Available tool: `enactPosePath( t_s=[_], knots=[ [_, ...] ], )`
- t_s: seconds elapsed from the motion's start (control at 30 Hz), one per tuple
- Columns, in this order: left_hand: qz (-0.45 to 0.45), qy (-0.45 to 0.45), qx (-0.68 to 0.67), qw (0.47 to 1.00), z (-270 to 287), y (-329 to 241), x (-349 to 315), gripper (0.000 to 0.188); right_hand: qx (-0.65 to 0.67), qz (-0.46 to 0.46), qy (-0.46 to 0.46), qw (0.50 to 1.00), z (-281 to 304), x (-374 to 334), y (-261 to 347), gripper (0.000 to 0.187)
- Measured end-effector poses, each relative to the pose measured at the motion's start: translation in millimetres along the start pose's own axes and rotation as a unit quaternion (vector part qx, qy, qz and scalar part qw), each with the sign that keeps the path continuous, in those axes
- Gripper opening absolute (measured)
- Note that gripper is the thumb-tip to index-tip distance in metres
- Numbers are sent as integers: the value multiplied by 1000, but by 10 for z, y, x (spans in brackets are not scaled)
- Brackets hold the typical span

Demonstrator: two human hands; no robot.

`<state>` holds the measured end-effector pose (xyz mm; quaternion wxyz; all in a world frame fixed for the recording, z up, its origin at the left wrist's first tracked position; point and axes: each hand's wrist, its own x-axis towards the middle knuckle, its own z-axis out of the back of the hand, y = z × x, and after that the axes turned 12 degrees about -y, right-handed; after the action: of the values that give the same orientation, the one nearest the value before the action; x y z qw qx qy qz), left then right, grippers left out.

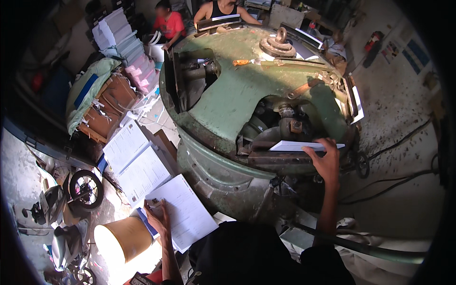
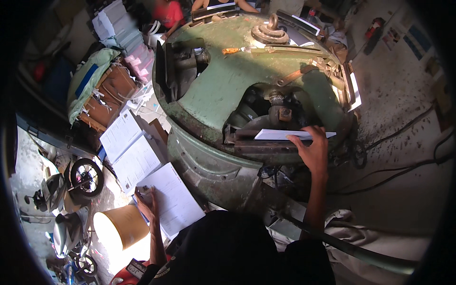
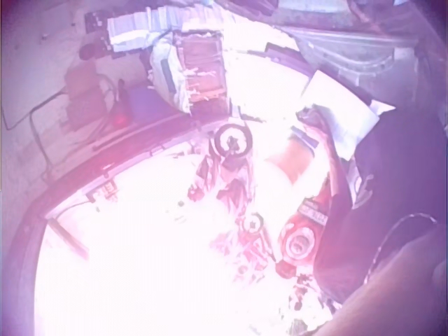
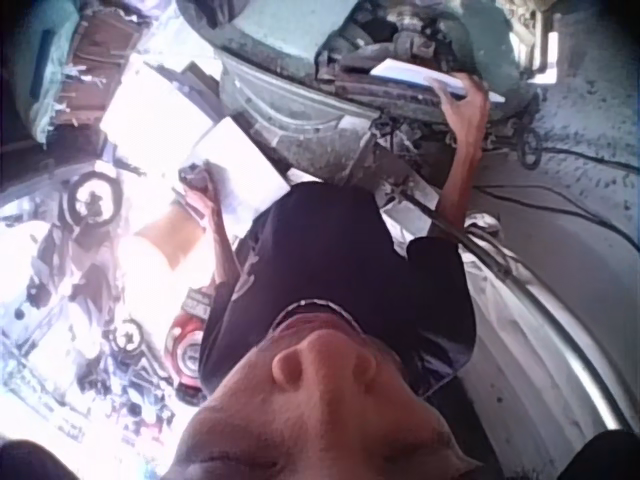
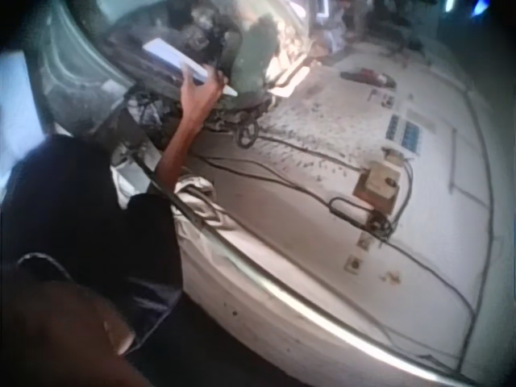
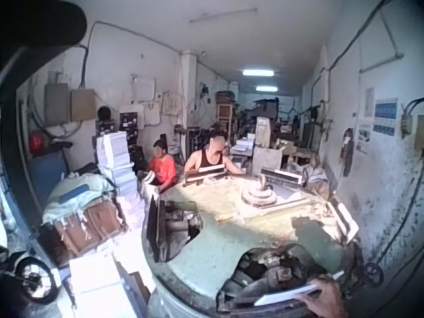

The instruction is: The person takes printed documents from stacks and inserts them one by one into the opening of a rotating machine by hand.

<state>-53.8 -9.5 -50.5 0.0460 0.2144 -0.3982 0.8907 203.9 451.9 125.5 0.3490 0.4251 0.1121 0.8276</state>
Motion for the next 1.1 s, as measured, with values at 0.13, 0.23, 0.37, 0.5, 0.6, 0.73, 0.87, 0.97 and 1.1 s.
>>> enactPosePath(
  t_s=[0.13,0.23,0.37,0.5,0.6,0.73,0.87,0.97,1.1],
  knots=[
    [13,13,14,1000,34,72,-20,71,12,-3,-2,1000,-3,-20,7,36],
    [8,14,24,1000,42,80,-33,72,8,-3,-4,1000,-11,-43,-39,37],
    [0,11,23,1000,29,29,-32,70,3,-7,1,1000,22,-43,-30,37],
    [-7,22,16,1000,58,-75,-7,72,12,-11,5,1000,-3,-33,-82,38],
    [18,37,4,999,78,-60,12,72,14,7,-3,1000,-35,-22,-79,38],
    [-15,11,25,1000,2,141,-25,72,-5,7,0,1000,3,-25,-46,35],
    [2,30,21,999,-13,187,-28,73,5,5,-3,1000,13,-37,-49,39],
    [29,39,21,999,16,67,-23,73,-1,-5,5,1000,10,-45,-85,40],
    [20,34,18,999,15,175,-20,73,4,5,0,1000,-15,-42,-68,40]
  ],
)
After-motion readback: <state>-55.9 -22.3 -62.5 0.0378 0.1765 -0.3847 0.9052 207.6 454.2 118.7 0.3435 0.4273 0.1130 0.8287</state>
